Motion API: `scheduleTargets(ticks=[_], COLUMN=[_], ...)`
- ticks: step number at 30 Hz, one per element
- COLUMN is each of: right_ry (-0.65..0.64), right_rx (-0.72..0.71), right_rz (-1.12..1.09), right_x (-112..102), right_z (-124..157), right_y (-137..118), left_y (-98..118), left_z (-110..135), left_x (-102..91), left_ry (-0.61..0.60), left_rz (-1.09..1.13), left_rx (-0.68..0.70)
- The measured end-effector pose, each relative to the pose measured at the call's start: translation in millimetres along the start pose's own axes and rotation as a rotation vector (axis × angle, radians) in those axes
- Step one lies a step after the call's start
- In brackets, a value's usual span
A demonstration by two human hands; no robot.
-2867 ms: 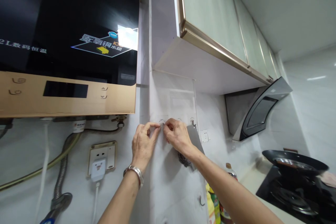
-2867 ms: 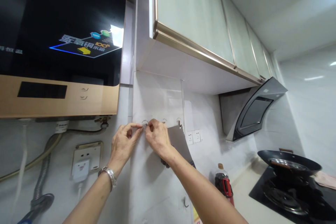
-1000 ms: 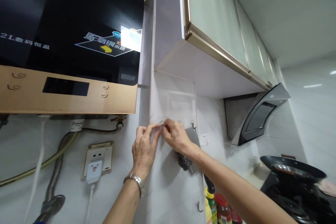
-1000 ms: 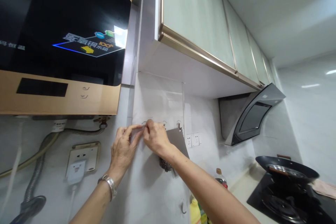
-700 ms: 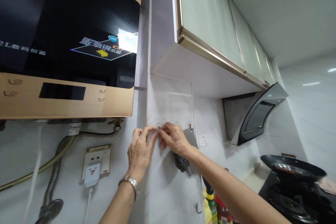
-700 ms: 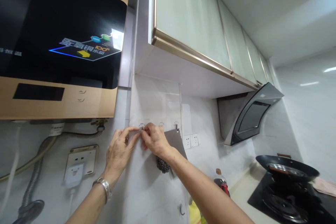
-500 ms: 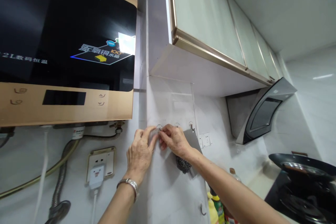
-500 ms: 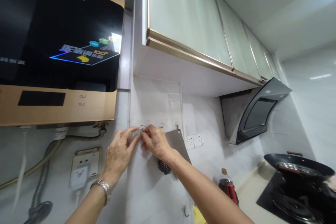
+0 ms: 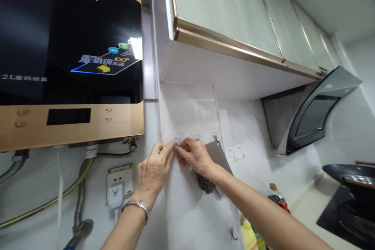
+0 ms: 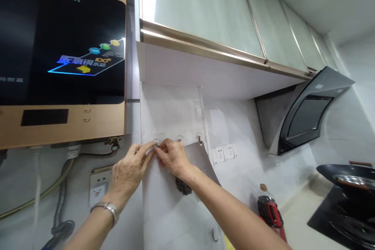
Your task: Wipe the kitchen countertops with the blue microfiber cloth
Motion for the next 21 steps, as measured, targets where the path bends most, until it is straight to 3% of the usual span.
scheduleTargets(ticks=[8, 15, 21], right_ry=[-0.044, -0.097, -0.161], right_rx=[0.029, 0.073, 0.132], right_rz=[-0.030, -0.143, -0.208], right_x=[-2.2, -0.8, -1.1], right_z=[-1.2, -4.8, -7.2], right_y=[0.2, 4.9, 3.4], left_y=[-8.8, 10.9, 8.7], left_z=[-12.1, -12.4, -22.9], left_x=[-4.1, -12.5, -16.6], left_ry=[-0.117, -0.007, -0.012], left_rz=[0.215, 0.141, 0.491], left_rx=[-0.047, 0.165, 0.030])
Point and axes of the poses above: each hand's wrist, its own z-axis away from the middle knuckle, its own x-axis out of the palm, y = z × x, the point moved 8 cm from there along -z, towards the middle knuckle, and after that the axes turned 12 degrees about x, right-handed, at the moved point
